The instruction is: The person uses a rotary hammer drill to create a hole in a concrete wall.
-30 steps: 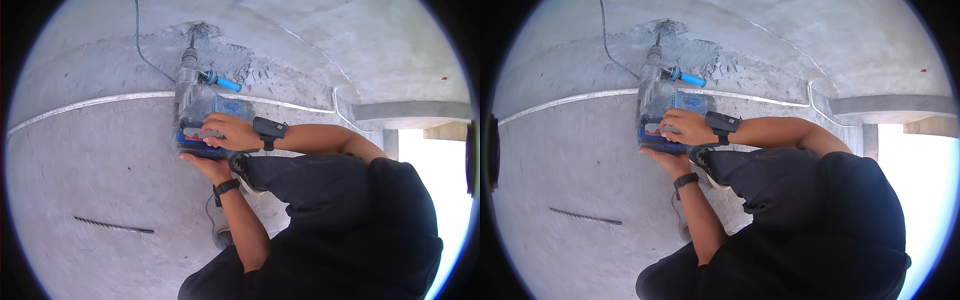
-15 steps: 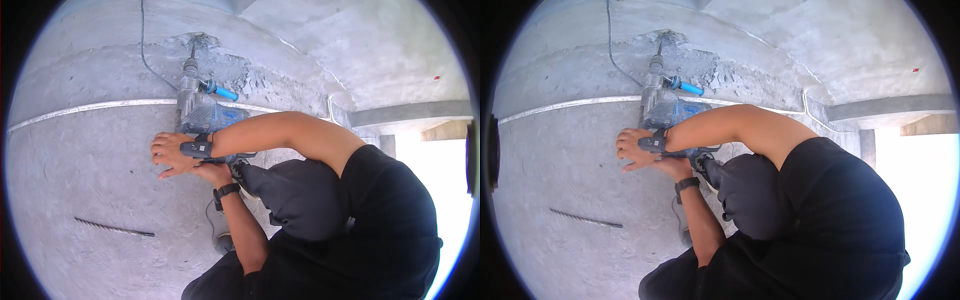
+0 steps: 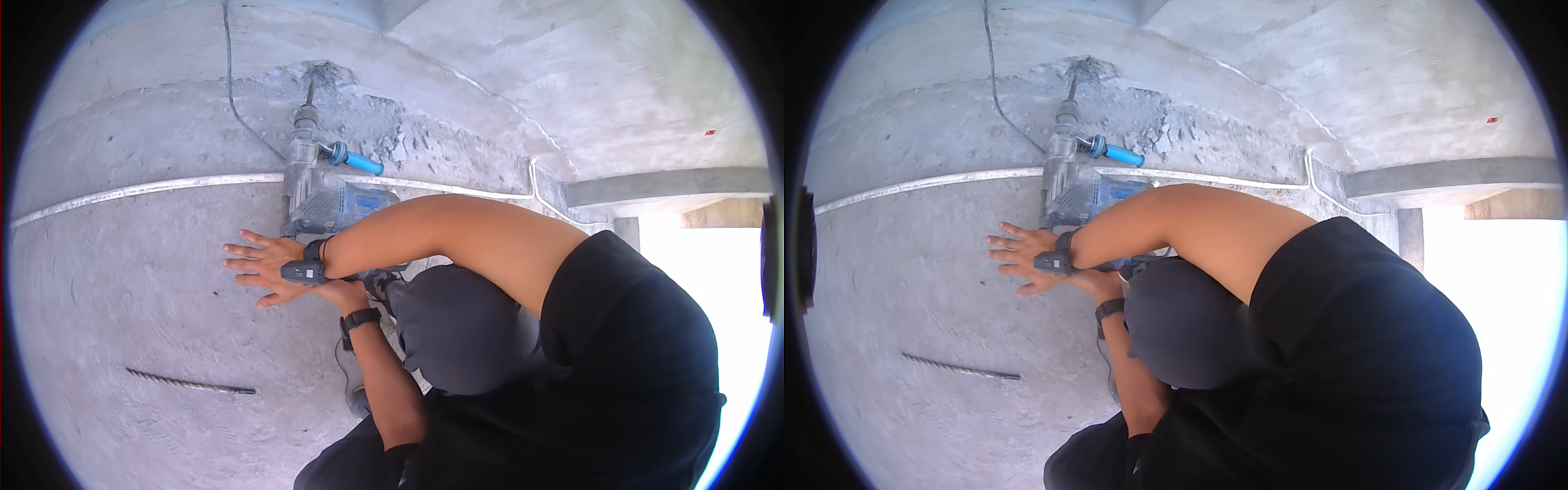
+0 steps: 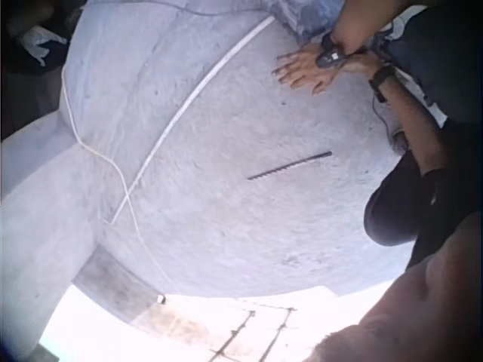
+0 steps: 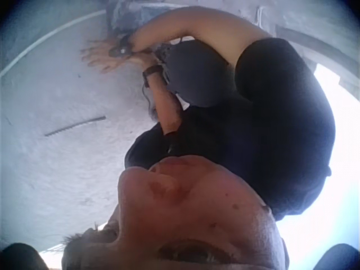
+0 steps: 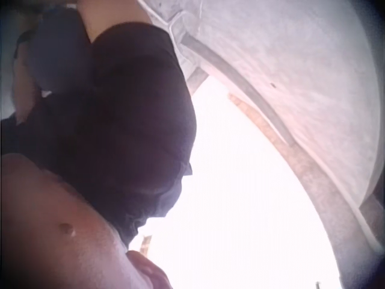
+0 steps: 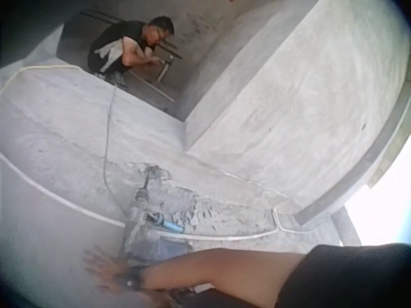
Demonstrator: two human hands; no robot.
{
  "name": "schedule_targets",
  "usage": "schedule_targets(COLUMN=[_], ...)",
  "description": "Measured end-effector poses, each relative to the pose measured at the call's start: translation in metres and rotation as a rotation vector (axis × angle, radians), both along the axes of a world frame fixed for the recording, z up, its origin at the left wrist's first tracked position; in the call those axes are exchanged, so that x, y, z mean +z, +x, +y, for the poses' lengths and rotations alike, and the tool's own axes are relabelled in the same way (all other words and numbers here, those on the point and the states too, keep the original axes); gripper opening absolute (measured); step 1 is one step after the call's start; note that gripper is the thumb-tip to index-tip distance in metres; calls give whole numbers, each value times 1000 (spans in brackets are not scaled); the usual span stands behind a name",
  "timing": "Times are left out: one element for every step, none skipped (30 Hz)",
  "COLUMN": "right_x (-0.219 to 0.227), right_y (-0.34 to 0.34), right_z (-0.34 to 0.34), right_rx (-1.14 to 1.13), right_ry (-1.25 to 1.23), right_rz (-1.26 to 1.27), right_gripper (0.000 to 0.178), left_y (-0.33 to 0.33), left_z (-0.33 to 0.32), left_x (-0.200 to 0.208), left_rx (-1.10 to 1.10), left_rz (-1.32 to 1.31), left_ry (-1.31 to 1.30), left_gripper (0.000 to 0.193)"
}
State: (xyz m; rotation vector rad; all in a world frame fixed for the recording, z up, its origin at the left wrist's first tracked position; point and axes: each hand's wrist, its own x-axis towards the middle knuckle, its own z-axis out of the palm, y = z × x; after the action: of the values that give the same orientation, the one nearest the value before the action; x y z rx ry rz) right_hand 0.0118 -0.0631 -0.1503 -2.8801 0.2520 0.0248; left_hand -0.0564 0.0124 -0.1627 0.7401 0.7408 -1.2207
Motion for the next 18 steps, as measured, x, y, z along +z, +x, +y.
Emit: schedule_targets(right_x=[0, -3, -5, -4, -2, -1, -1, -2, -3, -4, -5, -7, -10, -10, -10, -9, -10, -11], right_y=[-1, -3, -5, -7, -4, -6, -6, -5, -4, -5, -4, -3, -1, -3, -7, -8, -5, -1], right_z=[-2, -2, -3, -5, -1, 1, -1, -1, 0, 1, -1, -5, -5, -3, 0, -2, -3, -4], right_rx=[-14, -18, -16, -17, -11, -6, 5, 8, -3, -16, -16, -19, -23, -24, -12, 8, 13, -14], right_ry=[-15, -14, -18, -28, -16, -2, 4, 5, 13, 23, 26, 14, 2, 4, 34, 63, 62, 26], right_rz=[-10, -11, 2, 15, 8, 13, 15, 15, 12, 10, 11, -4, -24, -27, -42, -59, -63, -45], right_gripper=[56, 56, 56, 57, 57, 57, 57, 57, 57, 57, 57, 58, 58, 58, 59, 60, 60, 60], left_y=[-2, -4, -6, -15, -24, -31, -30, -29, -27, -23, -19, -15, -13, -12, -13, -9, -7, -6], left_z=[0, 2, 3, 5, 16, 23, 20, 19, 18, 16, 12, 9, 10, 15, 19, 17, 16, 12], left_x=[-4, -10, -17, -32, -55, -66, -62, -58, -54, -48, -43, -37, -37, -36, -35, -33, -30, -28], left_rx=[-7, 17, 41, 35, 13, -20, -18, -29, -40, -40, -101, -161, -172, -163, -158, -154, -151, -152], left_rz=[1, 60, 119, 118, -34, -176, -177, -217, -256, -255, -234, -212, -197, -196, -199, -220, -229, -240], left_ry=[-1, -56, -113, -119, -116, -116, -116, -68, -18, -16, -38, -61, -61, -49, -36, -23, -13, -4], left_gripper=[67, 58, 49, 49, 39, 30, 30, 26, 23, 23, 29, 40, 40, 40, 40, 40, 40, 40])
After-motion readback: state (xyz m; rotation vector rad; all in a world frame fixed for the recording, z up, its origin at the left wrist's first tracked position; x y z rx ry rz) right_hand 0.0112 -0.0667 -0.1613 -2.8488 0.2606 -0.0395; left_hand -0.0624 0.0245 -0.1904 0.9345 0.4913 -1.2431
